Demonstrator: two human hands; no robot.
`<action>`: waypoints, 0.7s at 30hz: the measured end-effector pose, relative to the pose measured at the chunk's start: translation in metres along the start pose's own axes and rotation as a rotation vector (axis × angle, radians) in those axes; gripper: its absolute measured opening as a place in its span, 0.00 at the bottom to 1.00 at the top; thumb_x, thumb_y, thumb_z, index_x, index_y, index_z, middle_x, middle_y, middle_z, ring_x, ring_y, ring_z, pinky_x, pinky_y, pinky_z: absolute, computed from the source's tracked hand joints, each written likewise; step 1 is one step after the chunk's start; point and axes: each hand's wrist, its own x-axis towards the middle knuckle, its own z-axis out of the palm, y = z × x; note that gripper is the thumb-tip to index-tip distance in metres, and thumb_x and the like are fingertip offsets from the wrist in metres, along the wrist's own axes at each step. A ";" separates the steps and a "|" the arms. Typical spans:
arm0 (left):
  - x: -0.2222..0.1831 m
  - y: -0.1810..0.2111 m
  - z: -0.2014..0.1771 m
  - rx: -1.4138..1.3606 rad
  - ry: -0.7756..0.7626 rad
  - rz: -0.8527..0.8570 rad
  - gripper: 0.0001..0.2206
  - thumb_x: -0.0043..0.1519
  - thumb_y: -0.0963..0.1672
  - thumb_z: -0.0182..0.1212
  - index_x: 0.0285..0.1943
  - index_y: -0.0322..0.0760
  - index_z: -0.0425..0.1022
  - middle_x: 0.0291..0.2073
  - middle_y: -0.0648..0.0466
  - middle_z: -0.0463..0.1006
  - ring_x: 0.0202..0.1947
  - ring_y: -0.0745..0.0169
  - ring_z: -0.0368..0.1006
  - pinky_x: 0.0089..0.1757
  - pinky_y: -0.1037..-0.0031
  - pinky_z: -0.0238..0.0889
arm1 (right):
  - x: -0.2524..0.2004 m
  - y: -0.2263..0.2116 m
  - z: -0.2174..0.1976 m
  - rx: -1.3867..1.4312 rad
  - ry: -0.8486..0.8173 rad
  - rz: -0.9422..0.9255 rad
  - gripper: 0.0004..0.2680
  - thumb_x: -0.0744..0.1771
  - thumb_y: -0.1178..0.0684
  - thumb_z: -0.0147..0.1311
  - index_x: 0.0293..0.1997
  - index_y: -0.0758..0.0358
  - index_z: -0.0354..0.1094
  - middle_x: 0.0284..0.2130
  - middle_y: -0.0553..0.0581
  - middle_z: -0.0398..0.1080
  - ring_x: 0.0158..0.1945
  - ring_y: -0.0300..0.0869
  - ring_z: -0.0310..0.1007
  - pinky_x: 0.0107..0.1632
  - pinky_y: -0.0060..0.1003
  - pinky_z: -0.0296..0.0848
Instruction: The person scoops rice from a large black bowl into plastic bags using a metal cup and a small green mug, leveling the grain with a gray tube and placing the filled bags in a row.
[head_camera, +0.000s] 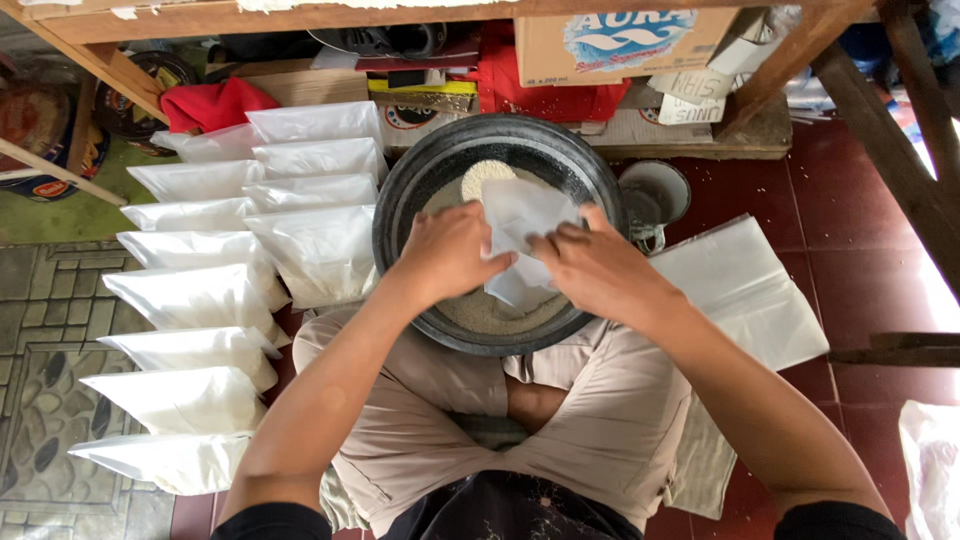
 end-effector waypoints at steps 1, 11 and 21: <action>-0.005 0.003 -0.005 0.000 0.002 -0.003 0.27 0.66 0.60 0.57 0.42 0.34 0.84 0.43 0.45 0.81 0.50 0.40 0.79 0.57 0.32 0.64 | -0.002 -0.003 0.001 0.000 0.002 -0.004 0.19 0.63 0.56 0.63 0.60 0.63 0.63 0.31 0.55 0.75 0.41 0.46 0.77 0.65 0.61 0.55; -0.008 -0.028 0.067 -0.306 0.537 -0.071 0.11 0.64 0.46 0.64 0.32 0.33 0.83 0.34 0.52 0.78 0.33 0.41 0.81 0.36 0.49 0.77 | -0.060 -0.014 -0.030 -0.092 -0.147 -0.171 0.14 0.60 0.63 0.55 0.49 0.59 0.72 0.46 0.56 0.73 0.65 0.55 0.61 0.65 0.81 0.46; -0.029 -0.006 0.024 -0.278 0.454 -0.163 0.08 0.66 0.43 0.63 0.36 0.34 0.84 0.35 0.54 0.76 0.34 0.58 0.79 0.42 0.66 0.76 | -0.066 -0.019 -0.032 -0.063 -0.223 -0.074 0.13 0.62 0.63 0.49 0.49 0.55 0.71 0.42 0.57 0.77 0.58 0.52 0.71 0.67 0.74 0.48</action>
